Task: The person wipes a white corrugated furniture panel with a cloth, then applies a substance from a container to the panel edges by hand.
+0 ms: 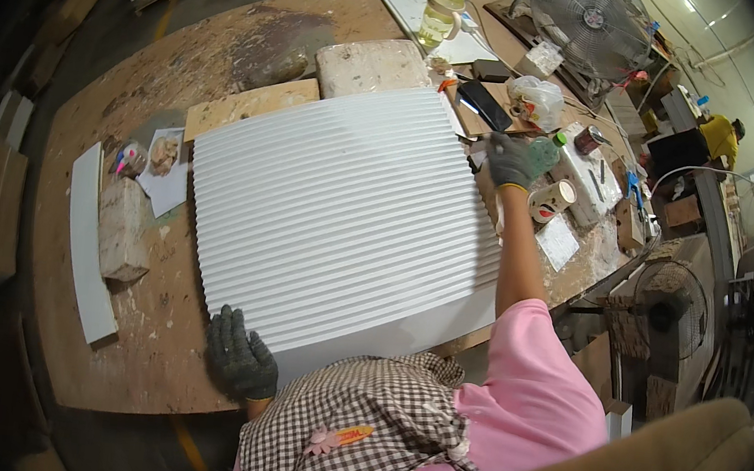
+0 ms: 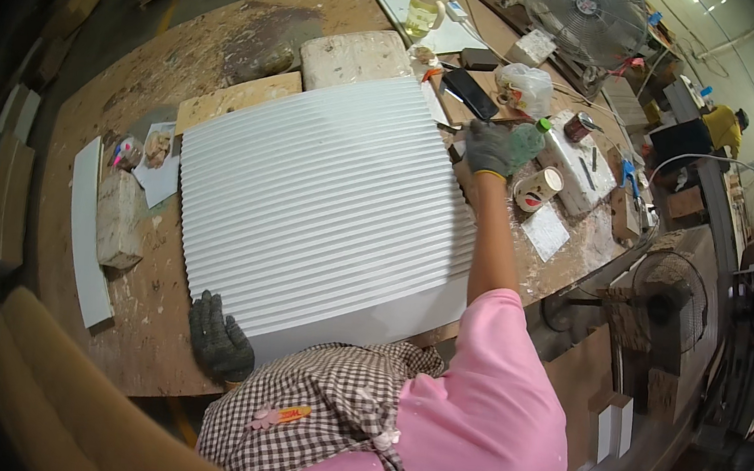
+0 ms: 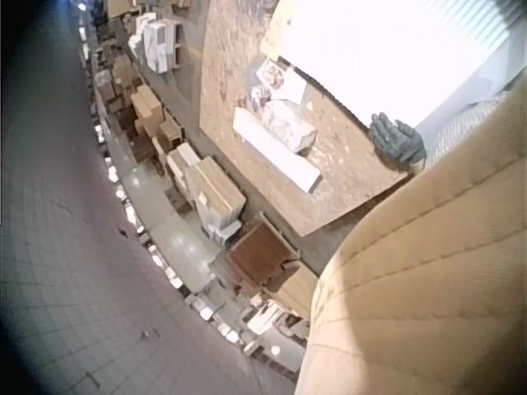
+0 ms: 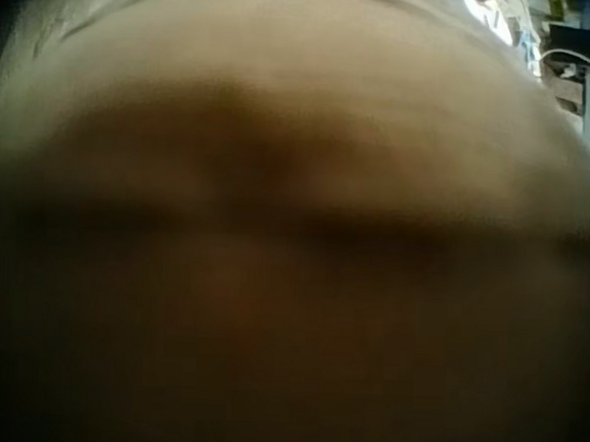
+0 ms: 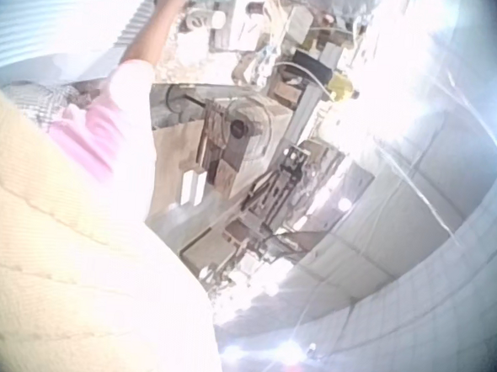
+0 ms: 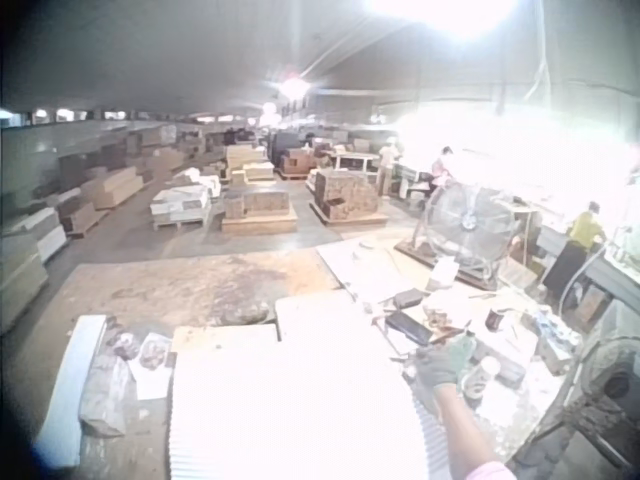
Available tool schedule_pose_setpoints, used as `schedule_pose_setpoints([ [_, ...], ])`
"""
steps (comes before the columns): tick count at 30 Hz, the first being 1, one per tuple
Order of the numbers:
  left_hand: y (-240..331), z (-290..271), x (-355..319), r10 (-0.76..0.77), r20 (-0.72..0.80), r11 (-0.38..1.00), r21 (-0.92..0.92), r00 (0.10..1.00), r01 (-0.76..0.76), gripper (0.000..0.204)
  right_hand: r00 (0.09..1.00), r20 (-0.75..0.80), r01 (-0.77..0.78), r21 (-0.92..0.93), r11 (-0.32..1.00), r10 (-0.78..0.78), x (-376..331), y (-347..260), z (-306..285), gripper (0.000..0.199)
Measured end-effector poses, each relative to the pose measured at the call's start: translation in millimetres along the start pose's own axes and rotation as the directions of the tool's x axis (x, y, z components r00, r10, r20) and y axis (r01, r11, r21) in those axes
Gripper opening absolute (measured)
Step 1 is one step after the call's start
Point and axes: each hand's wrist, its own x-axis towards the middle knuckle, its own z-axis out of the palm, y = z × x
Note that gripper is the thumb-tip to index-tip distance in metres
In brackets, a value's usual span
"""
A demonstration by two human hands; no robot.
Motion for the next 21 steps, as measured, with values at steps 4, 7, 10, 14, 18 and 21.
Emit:
schedule_pose_setpoints([
  [4, -6.0, 11.4, -12.7, -0.007, 0.012, 1.000, 0.021, 1.000, 0.007, 0.037, 0.981, -0.138, 0.180, 0.378, 0.908, -0.137, -48.7, -19.6, -26.4, 0.031],
  [7, -9.2, 15.3, -15.9, 0.007, 0.002, 1.000, 0.009, 1.000, -0.007, 0.037, 0.877, -0.244, 0.480, 0.505, 0.717, -0.415, -121.0, -90.2, -14.2, 0.026],
  [10, -11.2, 9.8, -18.1, 0.006, 0.020, 1.000, 0.019, 1.000, -0.006, 0.038, 0.775, 0.032, 0.596, 0.295, 0.747, -0.631, -165.2, -127.6, -43.3, 0.024],
  [14, -12.9, 8.3, -18.1, 0.019, 0.042, 0.999, 0.045, 0.999, -0.021, 0.038, 0.983, 0.034, 0.149, 0.440, 0.886, -0.182, -133.3, -27.8, -15.9, 0.023],
  [18, -14.4, 19.8, -19.0, 0.043, -0.042, 0.999, -0.003, 0.998, -0.043, 0.038, 0.983, -0.135, 0.149, 0.174, 0.973, -0.126, -110.1, -5.2, -22.5, 0.020],
  [21, -15.5, 21.4, -21.1, 0.038, -0.048, 0.999, -0.014, 0.998, -0.039, 0.038, 0.969, -0.075, 0.246, 0.331, 0.911, -0.235, -124.2, -77.1, -6.5, 0.021],
])
